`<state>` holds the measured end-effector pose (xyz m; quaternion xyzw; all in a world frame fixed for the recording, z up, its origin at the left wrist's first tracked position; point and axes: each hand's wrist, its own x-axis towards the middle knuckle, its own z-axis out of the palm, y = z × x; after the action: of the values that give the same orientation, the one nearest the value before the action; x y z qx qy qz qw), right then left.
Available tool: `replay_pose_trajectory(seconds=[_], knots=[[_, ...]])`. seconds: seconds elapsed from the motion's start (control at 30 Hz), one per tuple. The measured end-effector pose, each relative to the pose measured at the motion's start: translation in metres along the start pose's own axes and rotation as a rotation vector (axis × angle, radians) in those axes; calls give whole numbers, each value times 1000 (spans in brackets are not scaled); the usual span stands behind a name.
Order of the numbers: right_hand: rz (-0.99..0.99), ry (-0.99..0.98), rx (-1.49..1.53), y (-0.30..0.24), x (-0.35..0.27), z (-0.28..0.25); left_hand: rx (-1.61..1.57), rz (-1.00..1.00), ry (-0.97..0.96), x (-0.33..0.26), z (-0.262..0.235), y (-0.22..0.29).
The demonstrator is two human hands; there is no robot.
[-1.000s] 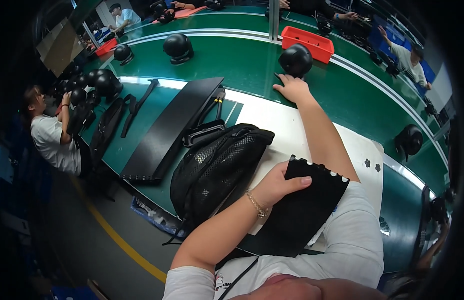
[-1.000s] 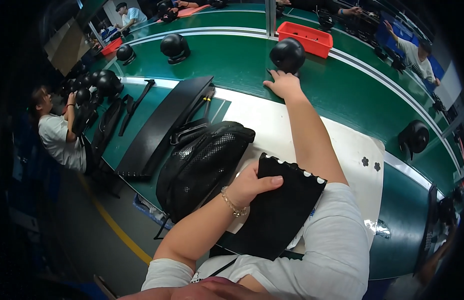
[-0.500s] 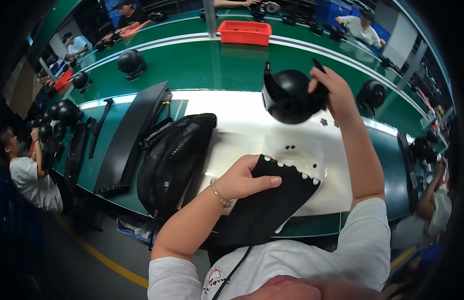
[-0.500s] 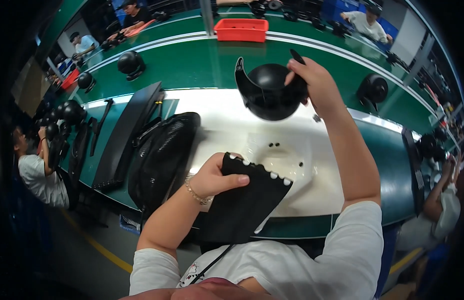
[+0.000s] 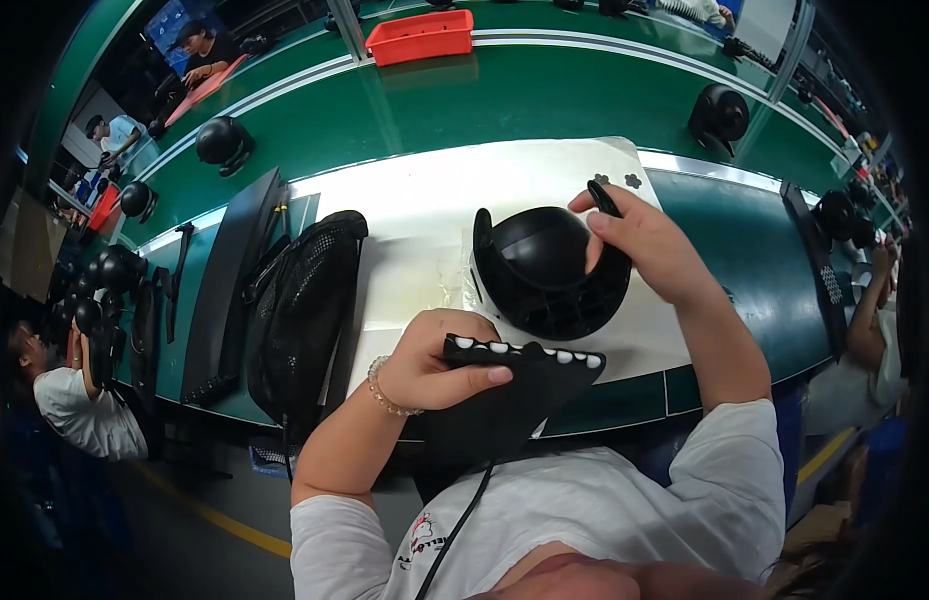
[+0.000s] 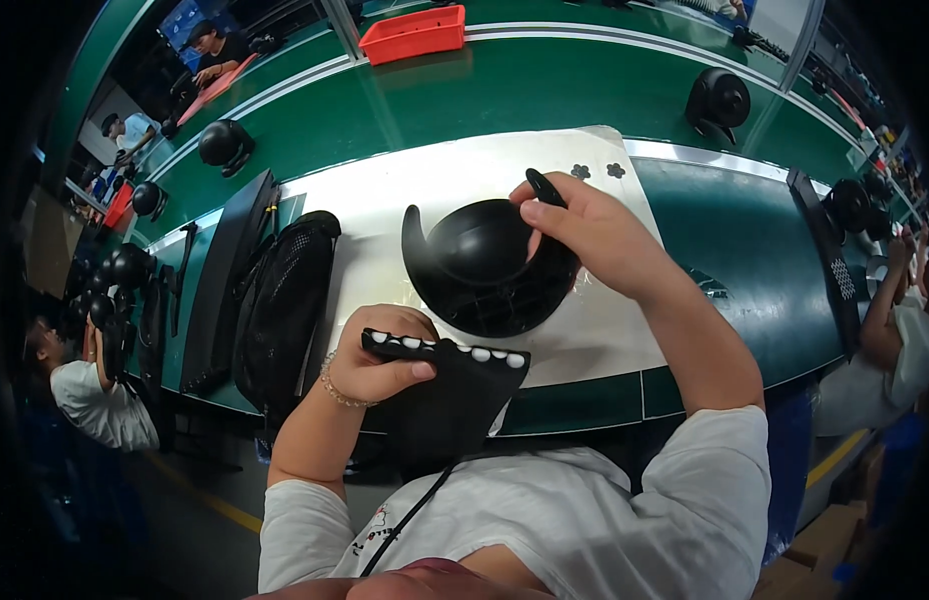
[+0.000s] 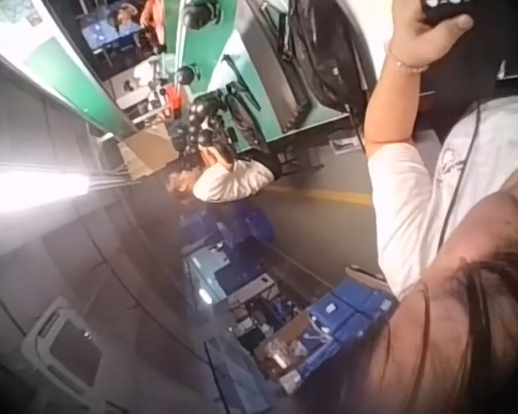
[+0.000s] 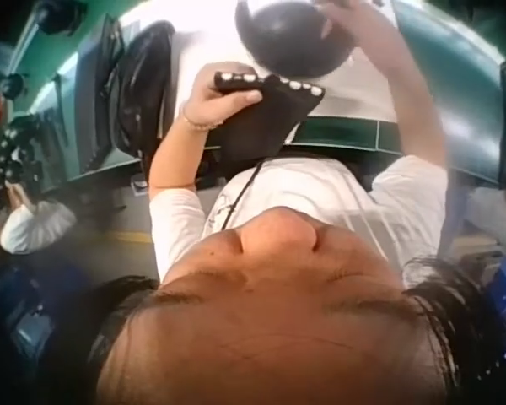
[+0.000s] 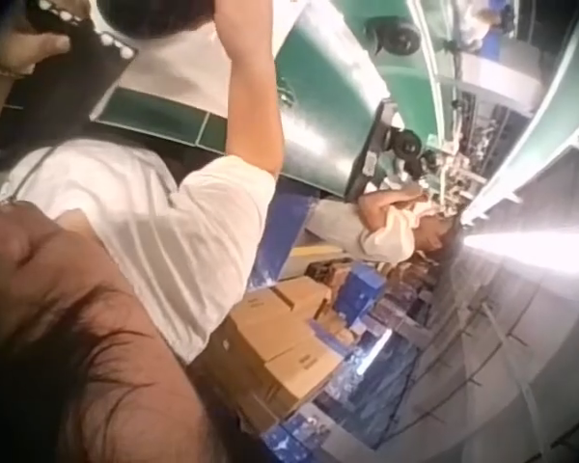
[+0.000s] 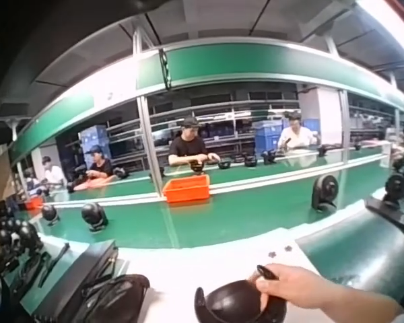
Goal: The recorder is assembling light fixture components by applying adhesive foam strips to a plastic housing.
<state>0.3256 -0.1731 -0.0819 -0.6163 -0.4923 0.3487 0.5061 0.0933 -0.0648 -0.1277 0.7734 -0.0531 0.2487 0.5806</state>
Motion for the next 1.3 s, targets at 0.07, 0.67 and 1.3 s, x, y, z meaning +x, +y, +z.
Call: replay_pose_trajectory(seconds=[0.07, 0.67, 1.3], knots=[[-230, 244, -525, -15, -9, 4, -4, 39, 74, -1, 3, -1], [-782, -73, -505, -28, -36, 42, 342, 246, 126, 6, 12, 2], [-855, -5, -462, -26, -41, 43, 344, 216, 204, 4, 10, 3]])
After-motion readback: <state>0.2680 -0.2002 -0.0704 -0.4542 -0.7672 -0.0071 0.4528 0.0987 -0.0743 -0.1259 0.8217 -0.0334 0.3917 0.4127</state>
